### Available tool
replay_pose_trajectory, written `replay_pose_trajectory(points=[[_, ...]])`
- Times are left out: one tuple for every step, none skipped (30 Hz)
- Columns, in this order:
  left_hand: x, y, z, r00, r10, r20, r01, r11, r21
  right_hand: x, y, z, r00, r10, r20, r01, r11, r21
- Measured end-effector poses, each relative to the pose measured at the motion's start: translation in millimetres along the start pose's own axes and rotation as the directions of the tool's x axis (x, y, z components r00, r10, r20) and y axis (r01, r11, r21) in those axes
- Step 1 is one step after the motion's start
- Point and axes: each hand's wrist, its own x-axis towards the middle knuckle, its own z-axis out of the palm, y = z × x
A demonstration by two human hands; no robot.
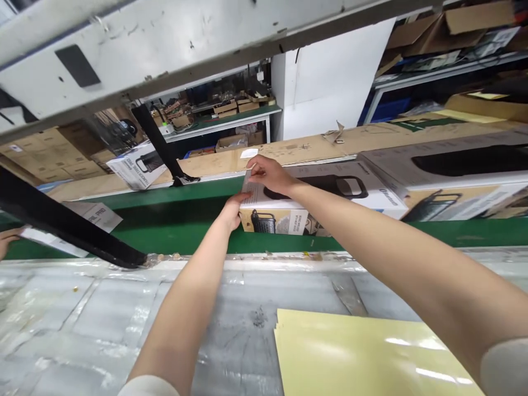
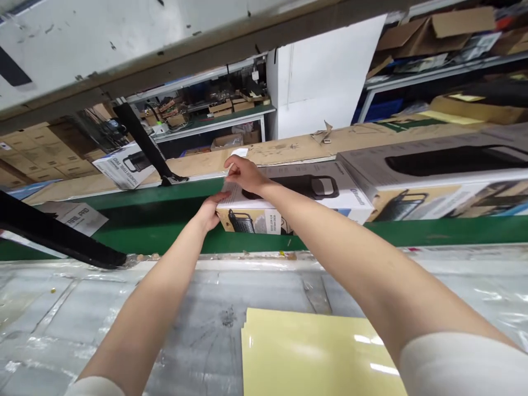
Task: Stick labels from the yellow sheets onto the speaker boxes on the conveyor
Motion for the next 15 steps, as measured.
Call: replay_pose_trajectory(points=[[-0.2, -2.1, -2.1, 1.0, 0.003, 0.001, -0.003, 1.0, -0.016, 9.5, 5.1, 5.4, 1.0, -0.016, 0.021, 0.016, 1.0, -0.014], [0.0, -3.3, -4.3, 1.0, 0.004, 0.002, -0.004, 1.0, -0.031, 17.3, 10.0, 10.3, 0.999, -0.024, 0.039, 0.025, 0.999, -0.023], [0.7, -3.7, -6.6, 1.0, 0.003, 0.005, -0.003, 0.999, -0.045, 23.9, 14.8, 14.8, 0.998, -0.031, 0.055, 0.033, 0.999, -0.034], [1.8, -3.8, -8.7, 1.0, 0.002, 0.007, -0.002, 0.998, -0.058, 29.5, 19.4, 19.0, 0.997, -0.04, 0.073, 0.043, 0.998, -0.05], [3.2, -3.7, -10.8, 1.0, 0.001, 0.009, 0.0, 0.998, -0.07, 34.3, 23.9, 22.8, 0.994, -0.049, 0.093, 0.056, 0.996, -0.07], [4.6, -3.6, -12.6, 1.0, -0.001, 0.009, 0.002, 0.997, -0.08, 38.5, 28.3, 26.2, 0.992, -0.059, 0.111, 0.07, 0.993, -0.092], [6.0, -3.8, -14.2, 1.0, -0.002, 0.007, 0.003, 0.996, -0.088, 42.2, 32.7, 29.3, 0.989, -0.069, 0.128, 0.084, 0.989, -0.118], [7.1, -4.2, -15.6, 1.0, -0.004, 0.005, 0.004, 0.996, -0.095, 45.5, 37.0, 31.9, 0.987, -0.079, 0.14, 0.1, 0.984, -0.146], [7.8, -4.6, -16.7, 1.0, -0.004, 0.002, 0.005, 0.995, -0.099, 48.4, 41.2, 34.0, 0.985, -0.088, 0.148, 0.114, 0.977, -0.177], [8.1, -5.0, -17.5, 1.0, -0.006, 0.002, 0.006, 0.995, -0.103, 50.7, 45.1, 35.6, 0.984, -0.097, 0.149, 0.128, 0.969, -0.211], [8.0, -5.2, -18.0, 1.0, -0.008, 0.006, 0.009, 0.994, -0.11, 52.4, 48.7, 36.6, 0.984, -0.107, 0.144, 0.14, 0.959, -0.245], [7.5, -5.3, -18.3, 1.0, -0.01, 0.013, 0.012, 0.993, -0.121, 53.4, 51.7, 36.9, 0.984, -0.117, 0.133, 0.15, 0.949, -0.279], [6.8, -5.0, -18.3, 1.0, -0.012, 0.022, 0.015, 0.991, -0.134, 53.5, 54.0, 36.5, 0.984, -0.128, 0.122, 0.16, 0.937, -0.311], [6.1, -4.6, -18.3, 0.999, -0.014, 0.03, 0.018, 0.989, -0.149, 52.9, 55.6, 35.5, 0.983, -0.141, 0.115, 0.172, 0.925, -0.339], [5.4, -4.1, -18.3, 0.999, -0.014, 0.035, 0.02, 0.987, -0.162, 51.5, 56.3, 33.8, 0.981, -0.156, 0.115, 0.187, 0.913, -0.363]])
